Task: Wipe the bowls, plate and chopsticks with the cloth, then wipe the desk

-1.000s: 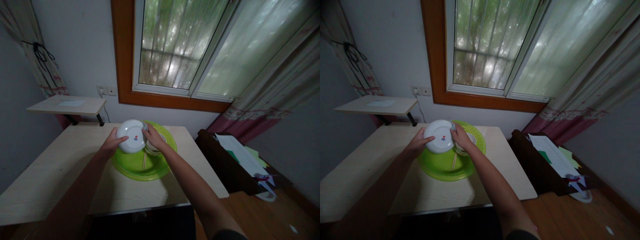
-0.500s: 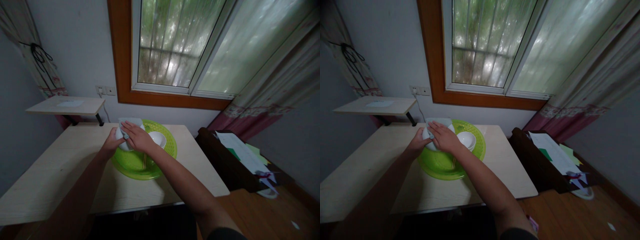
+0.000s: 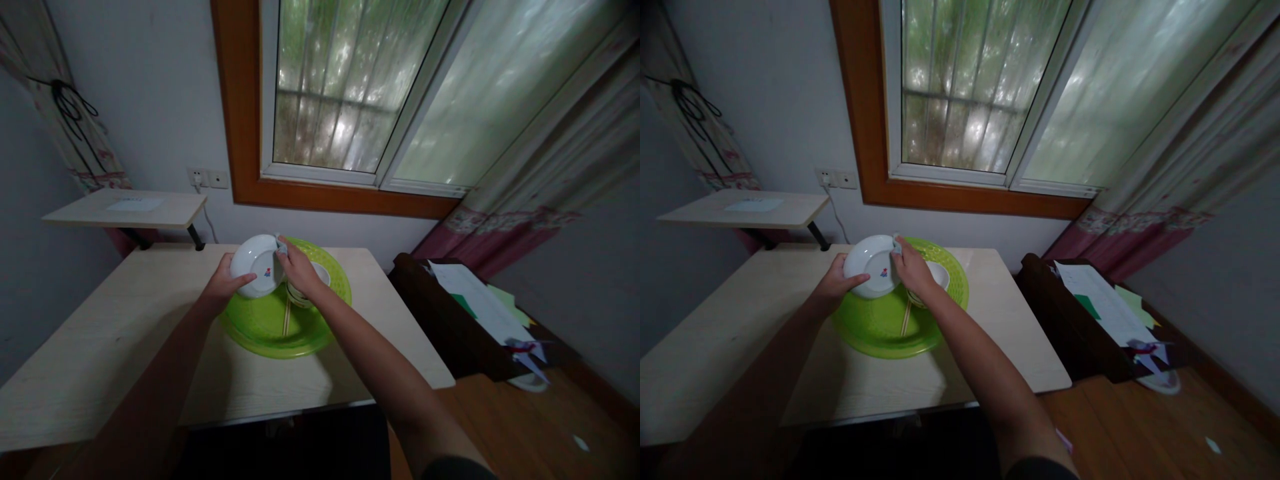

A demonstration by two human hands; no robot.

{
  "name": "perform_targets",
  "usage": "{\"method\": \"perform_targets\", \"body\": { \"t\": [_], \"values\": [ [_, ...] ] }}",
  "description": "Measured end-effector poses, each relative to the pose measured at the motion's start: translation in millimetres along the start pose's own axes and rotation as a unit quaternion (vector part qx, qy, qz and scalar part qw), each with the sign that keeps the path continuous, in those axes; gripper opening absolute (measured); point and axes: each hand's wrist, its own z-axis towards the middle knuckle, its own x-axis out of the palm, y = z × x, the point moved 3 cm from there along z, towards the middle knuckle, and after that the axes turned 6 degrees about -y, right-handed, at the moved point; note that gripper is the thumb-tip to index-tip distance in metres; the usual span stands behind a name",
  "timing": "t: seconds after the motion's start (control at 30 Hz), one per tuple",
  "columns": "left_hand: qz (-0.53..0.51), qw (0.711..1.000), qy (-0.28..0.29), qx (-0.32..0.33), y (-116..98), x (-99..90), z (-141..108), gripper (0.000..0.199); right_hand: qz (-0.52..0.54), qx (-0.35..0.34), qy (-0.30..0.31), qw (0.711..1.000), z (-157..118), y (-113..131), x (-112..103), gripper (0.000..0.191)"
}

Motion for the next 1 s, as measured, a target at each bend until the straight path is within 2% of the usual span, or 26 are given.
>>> {"method": "perform_targets", "body": {
  "t": [0.1,0.2,0.3,0.37,0.43,0.57,0.67,0.73,0.8,0.87,1.0],
  "values": [
    [-0.013,1.000,0.005,0.006,2,0.5,2,0.065,-0.047,-0.089,0.034,0.994,1,27,9,0.052],
    [-0.039,0.999,0.021,0.010,4,1.9,3,0.066,-0.077,-0.186,0.095,0.975,-3,53,18,0.053],
    [-0.056,0.998,0.025,0.010,2,3.3,3,0.065,-0.084,-0.233,0.133,0.960,-8,65,21,0.053],
    [-0.061,0.998,0.029,0.011,1,3.8,2,0.064,-0.070,-0.223,0.127,0.964,-9,62,18,0.053],
    [-0.051,0.998,0.028,0.013,1,3.2,1,0.063,-0.041,-0.182,0.099,0.977,-7,50,11,0.052],
    [-0.004,1.000,0.014,0.012,3,0.3,0,0.063,0.038,-0.039,0.028,0.998,-5,6,1,0.051],
    [0.010,1.000,0.013,0.012,4,-0.8,0,0.064,0.096,0.073,0.004,0.993,-6,-24,2,0.051],
    [0.015,1.000,0.014,0.012,4,-0.9,0,0.064,0.112,0.112,0.004,0.987,-7,-34,5,0.051],
    [0.014,1.000,0.014,0.012,3,-0.7,0,0.063,0.106,0.117,-0.003,0.987,-6,-33,6,0.051],
    [0.010,1.000,0.010,0.013,2,-0.7,0,0.063,0.082,0.090,-0.014,0.992,-4,-21,5,0.049],
    [-0.002,1.000,0.018,0.011,4,0.5,2,0.066,0.002,-0.033,0.008,0.999,-1,23,7,0.050]
  ]
}}
